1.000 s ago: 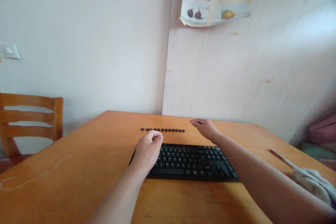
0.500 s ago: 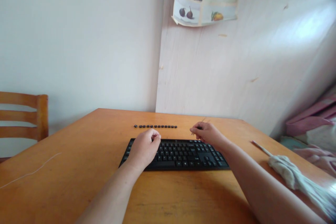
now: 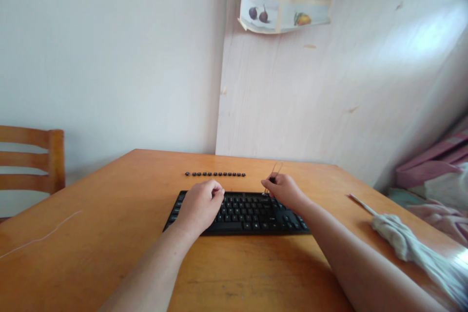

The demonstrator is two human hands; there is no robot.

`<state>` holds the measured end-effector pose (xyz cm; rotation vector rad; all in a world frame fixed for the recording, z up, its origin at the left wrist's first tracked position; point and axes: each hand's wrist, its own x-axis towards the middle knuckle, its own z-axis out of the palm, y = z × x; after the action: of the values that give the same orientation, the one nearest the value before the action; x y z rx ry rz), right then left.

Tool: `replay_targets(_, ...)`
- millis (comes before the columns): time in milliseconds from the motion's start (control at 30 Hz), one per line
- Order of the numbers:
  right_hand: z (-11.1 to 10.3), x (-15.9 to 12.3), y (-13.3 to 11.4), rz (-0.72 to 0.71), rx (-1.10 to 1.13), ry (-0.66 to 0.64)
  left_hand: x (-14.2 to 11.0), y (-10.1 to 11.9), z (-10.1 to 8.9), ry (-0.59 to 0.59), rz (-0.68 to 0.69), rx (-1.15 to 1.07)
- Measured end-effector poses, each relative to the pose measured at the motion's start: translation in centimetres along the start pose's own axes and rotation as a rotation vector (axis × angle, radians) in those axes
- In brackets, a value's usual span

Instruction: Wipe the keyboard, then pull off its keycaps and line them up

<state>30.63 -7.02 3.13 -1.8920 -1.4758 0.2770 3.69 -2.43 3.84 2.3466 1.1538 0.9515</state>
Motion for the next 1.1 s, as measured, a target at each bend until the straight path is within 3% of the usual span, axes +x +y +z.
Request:
replay_targets(500,0.2,-0.6,-1.0,0.015,-0.077,0.012,-0.1,0.3,0.1,-0.012,0.032,0.04)
replay_targets(800,1.7,-1.1,-1.1,-0.113,-0.282,0.061,-0.1,-0.1,0.7,-0.017,0.028,0.048)
replay_targets(1100,1.1,-1.0,-1.0,-0.043,-0.288,0.08,-0.1,-0.1,0.7,0.008,0.104,0.157)
